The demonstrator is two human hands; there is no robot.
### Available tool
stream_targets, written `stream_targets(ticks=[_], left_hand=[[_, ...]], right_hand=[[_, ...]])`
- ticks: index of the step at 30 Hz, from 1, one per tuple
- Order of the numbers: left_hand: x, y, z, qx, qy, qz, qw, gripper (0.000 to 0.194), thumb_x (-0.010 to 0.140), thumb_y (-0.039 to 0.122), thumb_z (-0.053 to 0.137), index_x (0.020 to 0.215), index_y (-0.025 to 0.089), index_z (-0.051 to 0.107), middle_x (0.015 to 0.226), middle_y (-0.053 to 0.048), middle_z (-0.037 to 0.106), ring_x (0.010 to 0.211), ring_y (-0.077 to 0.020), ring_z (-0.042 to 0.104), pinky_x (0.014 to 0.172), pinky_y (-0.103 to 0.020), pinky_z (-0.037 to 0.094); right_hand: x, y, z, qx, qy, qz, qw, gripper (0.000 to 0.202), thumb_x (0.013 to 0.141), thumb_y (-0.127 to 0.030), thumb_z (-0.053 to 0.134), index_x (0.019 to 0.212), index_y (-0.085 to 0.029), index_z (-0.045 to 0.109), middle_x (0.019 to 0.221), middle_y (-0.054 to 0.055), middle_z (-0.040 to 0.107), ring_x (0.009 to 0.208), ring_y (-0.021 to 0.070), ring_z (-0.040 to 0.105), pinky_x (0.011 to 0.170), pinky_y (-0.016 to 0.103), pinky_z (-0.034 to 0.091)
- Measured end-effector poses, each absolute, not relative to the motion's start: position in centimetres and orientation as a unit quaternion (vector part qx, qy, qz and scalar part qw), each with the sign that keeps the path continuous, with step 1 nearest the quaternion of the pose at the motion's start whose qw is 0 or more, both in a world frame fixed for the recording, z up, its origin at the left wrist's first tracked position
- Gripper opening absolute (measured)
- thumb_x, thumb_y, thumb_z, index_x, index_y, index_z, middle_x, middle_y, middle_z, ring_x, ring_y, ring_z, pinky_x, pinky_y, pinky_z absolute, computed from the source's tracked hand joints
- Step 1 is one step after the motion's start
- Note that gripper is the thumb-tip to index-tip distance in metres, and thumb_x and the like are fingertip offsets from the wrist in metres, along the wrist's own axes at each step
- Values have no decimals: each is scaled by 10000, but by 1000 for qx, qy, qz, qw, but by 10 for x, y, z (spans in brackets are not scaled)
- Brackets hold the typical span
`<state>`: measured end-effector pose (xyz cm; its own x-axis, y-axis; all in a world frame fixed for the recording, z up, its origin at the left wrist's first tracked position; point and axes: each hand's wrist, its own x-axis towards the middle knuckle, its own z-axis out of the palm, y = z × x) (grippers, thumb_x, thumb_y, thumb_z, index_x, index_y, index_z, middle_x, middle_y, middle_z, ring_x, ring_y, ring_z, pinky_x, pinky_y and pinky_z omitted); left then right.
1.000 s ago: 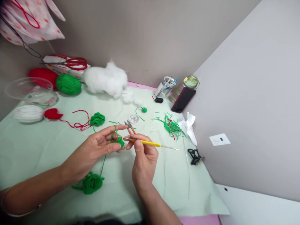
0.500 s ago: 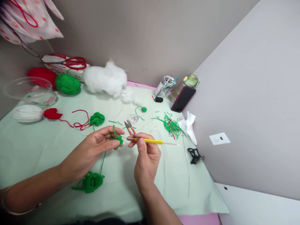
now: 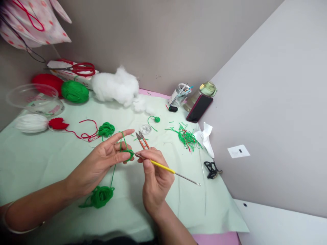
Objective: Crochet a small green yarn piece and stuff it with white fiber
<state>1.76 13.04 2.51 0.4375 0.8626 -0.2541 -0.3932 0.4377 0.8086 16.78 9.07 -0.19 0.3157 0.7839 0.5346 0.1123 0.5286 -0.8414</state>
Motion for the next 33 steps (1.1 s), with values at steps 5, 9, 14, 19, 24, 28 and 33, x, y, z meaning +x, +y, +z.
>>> stream_targets(ticks=[5,9,14,19,24,28,33], left_hand=[[17,130,26,344,341,405,776,656,829,245,854,1434,268,601,912,22,716,873,-153,607,792,-290,448],[18,130,24,373,335,409,763,211,844,278,848,1014,220,736,961,-2,729,940,-163,631,820,-283,458],[18,128,24,374,329,396,771,279,841,244,836,1099,236,731,933,1,723,948,-179,653,846,-302,474],[18,128,27,355,342,360,792,757,825,253,850,1509,251,525,940,-5,731,794,-160,675,727,-297,467],[17,129,27,379,350,351,782,771,853,296,824,1541,206,487,739,34,680,622,-135,603,658,-286,452],[16,128,27,390,355,366,767,623,877,311,801,1450,242,564,920,30,676,497,-57,504,585,-272,424],[15,125,32,397,349,378,760,540,890,303,792,1391,254,596,1031,27,630,500,-17,455,524,-243,378]], right_hand=[[170,90,0,-424,-529,246,693,153,1004,-229,637,1016,-297,773,870,-5,768,739,157,652,803,378,542],[170,90,1,-447,-523,213,693,148,998,-217,632,1002,-286,762,882,10,772,721,166,656,744,378,550],[170,89,0,-458,-546,206,671,174,1000,-226,622,1030,-297,779,896,26,780,771,189,683,722,382,568],[170,89,-2,-444,-576,214,652,221,1007,-224,621,1096,-326,795,949,24,809,900,207,723,828,418,590],[174,90,-5,-453,-536,262,663,180,1007,-263,632,1048,-309,801,925,20,802,832,186,712,810,389,579],[178,93,-3,-462,-463,342,675,160,1000,-334,651,971,-268,793,894,12,780,735,139,677,751,319,564],[180,97,7,-433,-439,395,680,225,997,-397,640,890,-235,753,836,10,771,626,119,645,706,314,571]])
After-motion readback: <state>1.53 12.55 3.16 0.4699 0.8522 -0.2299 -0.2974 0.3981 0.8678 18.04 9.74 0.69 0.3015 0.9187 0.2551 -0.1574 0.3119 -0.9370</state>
